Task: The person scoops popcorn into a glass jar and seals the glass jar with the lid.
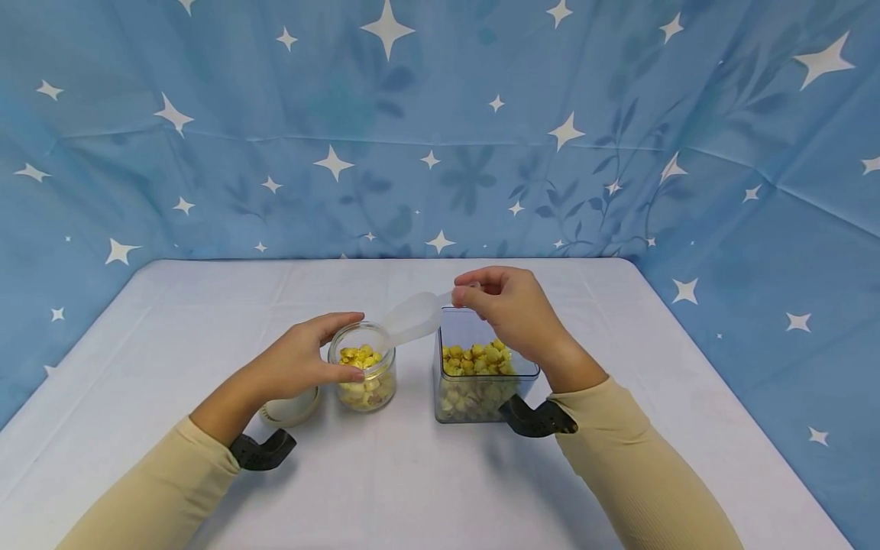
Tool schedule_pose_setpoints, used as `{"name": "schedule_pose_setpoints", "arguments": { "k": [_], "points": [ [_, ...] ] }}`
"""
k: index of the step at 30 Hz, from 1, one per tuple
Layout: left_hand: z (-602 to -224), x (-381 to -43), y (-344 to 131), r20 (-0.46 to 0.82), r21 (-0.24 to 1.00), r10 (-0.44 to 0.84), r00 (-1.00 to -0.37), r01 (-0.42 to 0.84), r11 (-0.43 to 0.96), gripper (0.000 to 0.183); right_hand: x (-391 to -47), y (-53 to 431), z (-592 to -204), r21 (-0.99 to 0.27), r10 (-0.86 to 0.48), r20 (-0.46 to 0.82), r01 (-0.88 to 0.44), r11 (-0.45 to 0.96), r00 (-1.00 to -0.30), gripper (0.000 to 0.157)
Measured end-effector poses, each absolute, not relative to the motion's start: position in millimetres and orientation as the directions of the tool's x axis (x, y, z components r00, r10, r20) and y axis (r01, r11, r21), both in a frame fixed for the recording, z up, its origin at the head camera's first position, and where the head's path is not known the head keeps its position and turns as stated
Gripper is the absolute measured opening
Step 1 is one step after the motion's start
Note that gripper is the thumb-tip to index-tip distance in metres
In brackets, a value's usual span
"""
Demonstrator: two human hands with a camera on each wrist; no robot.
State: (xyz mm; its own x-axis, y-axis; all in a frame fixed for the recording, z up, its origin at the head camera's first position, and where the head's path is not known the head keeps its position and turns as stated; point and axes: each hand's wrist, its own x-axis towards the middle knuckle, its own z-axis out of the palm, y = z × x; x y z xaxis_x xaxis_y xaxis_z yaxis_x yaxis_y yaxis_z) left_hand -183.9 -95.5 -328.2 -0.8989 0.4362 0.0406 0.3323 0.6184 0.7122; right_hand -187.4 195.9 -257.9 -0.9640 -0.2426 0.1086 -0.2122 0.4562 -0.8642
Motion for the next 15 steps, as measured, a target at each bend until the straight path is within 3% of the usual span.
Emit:
{"name": "schedule_pose_setpoints", "arguments": {
  "k": [15],
  "points": [
    [-324.4, -183.4, -94.4, 0.017, 0.683, 0.446, -0.895, 0.336, 0.649, 0.088, -180.4, 219.6, -266.0, -0.865, -0.217, 0.151, -0.235, 0.444, -0.965, 0.036]
  ]
}}
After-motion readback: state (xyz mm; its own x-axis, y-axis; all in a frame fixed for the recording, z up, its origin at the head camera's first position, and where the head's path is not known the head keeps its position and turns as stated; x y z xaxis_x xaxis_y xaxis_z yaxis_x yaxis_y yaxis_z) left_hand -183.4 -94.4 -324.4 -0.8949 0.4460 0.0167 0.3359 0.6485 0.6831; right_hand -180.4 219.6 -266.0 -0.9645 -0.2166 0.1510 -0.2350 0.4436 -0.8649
